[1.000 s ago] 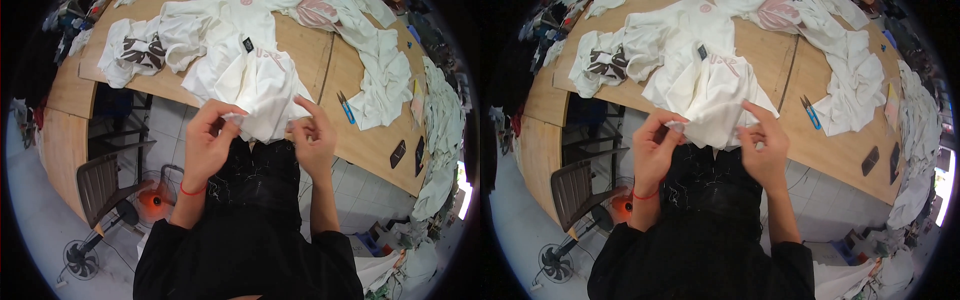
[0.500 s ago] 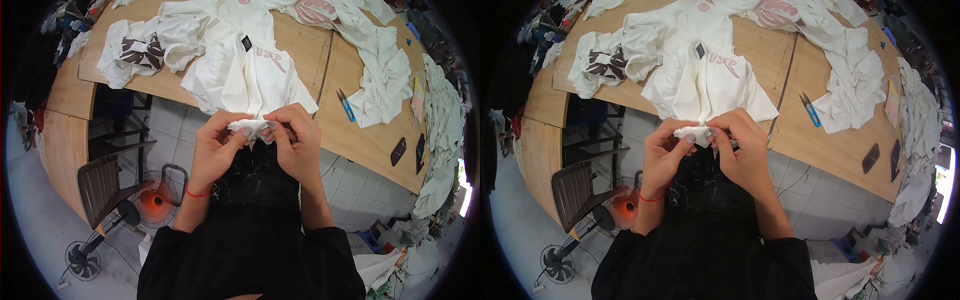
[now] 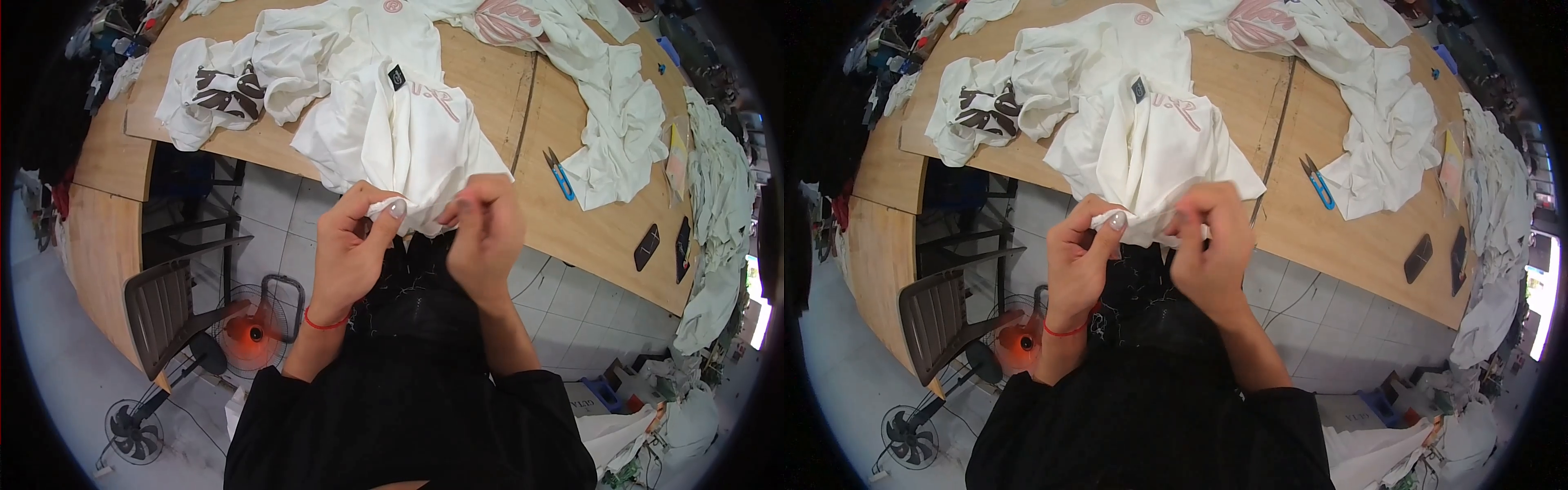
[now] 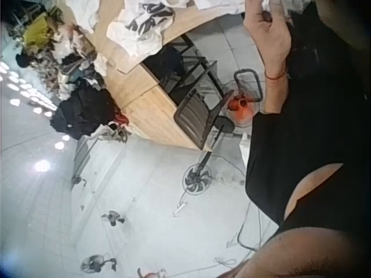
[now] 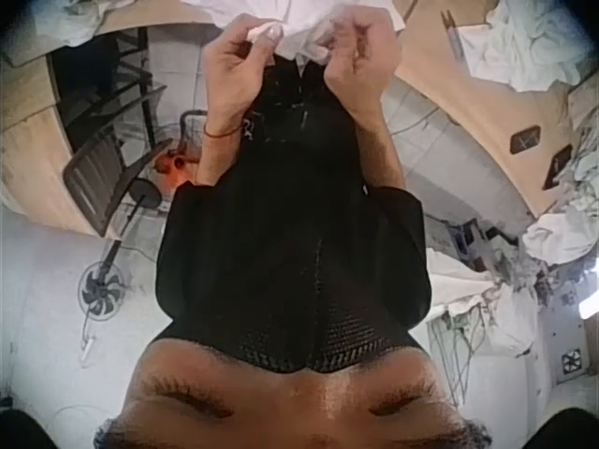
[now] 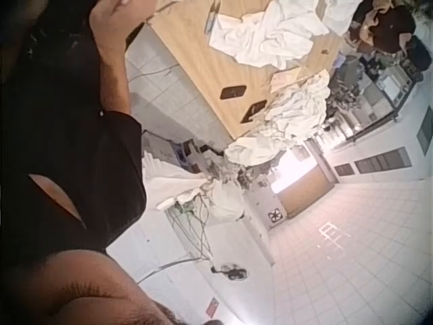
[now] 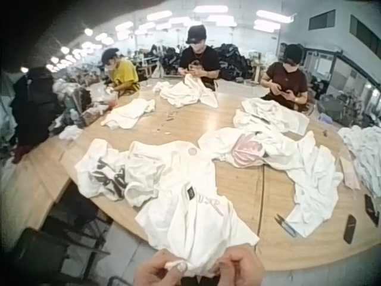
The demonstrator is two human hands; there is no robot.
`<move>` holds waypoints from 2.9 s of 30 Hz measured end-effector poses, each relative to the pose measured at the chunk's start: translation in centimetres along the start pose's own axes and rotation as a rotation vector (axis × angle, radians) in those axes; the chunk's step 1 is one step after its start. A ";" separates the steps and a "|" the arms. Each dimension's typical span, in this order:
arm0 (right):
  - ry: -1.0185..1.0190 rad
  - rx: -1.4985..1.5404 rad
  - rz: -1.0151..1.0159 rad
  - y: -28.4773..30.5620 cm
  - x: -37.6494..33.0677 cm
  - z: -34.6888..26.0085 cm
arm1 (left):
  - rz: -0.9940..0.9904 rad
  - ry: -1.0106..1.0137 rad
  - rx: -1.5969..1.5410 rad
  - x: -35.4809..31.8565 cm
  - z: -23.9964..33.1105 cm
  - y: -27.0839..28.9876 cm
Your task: Trimming loose threads from white t-shirts using thread nippers in a factory setting.
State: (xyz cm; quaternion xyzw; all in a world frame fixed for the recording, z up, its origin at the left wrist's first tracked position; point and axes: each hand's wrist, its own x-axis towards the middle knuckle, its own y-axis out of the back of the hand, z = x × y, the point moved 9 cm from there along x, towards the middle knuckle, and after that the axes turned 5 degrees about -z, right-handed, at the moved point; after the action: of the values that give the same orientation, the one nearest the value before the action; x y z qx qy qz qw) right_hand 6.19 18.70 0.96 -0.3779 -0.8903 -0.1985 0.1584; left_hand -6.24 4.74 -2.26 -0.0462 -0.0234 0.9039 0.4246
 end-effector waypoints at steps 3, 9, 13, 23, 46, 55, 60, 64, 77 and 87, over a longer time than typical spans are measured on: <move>-0.250 0.301 0.056 1.1 -0.4 2.5 | 0.034 0.013 -0.043 0.0 -0.2 0.7; 0.010 -0.021 -0.135 -1.4 0.4 -2.6 | 0.015 -0.012 -0.007 0.1 0.1 0.4; 0.253 -0.301 -0.048 -0.3 -0.3 -2.7 | 0.026 -0.027 -0.001 0.1 0.5 0.0; 0.111 -0.395 -0.281 -0.7 -0.2 -0.4 | -0.010 -0.015 0.118 0.0 0.4 0.5; 0.029 -0.242 -0.097 -0.5 1.8 -1.3 | 0.078 -0.011 -0.033 0.0 0.4 1.5; -0.010 -0.092 -0.111 0.0 1.9 -0.6 | -0.092 0.230 -0.126 0.0 -0.2 -0.4; -0.013 -0.080 -0.058 -0.1 1.5 -2.0 | -0.074 0.097 -0.139 -0.1 -0.4 -0.4; 0.087 -0.200 -0.059 -0.7 0.5 -3.5 | -0.078 0.021 -0.083 0.1 0.7 -1.0; -0.275 0.483 0.046 1.3 -0.2 1.6 | -0.005 0.094 -0.117 -0.2 -0.7 -0.1; 0.186 -0.387 -0.082 -0.5 -0.1 -3.8 | -0.035 0.041 -0.015 0.1 0.4 -0.9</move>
State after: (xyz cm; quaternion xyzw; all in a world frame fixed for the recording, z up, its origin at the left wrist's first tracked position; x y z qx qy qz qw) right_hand 6.40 16.55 4.16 -0.3447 -0.8319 -0.4060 0.1560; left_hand -5.65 5.35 -1.83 -0.0675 -0.0224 0.8950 0.4405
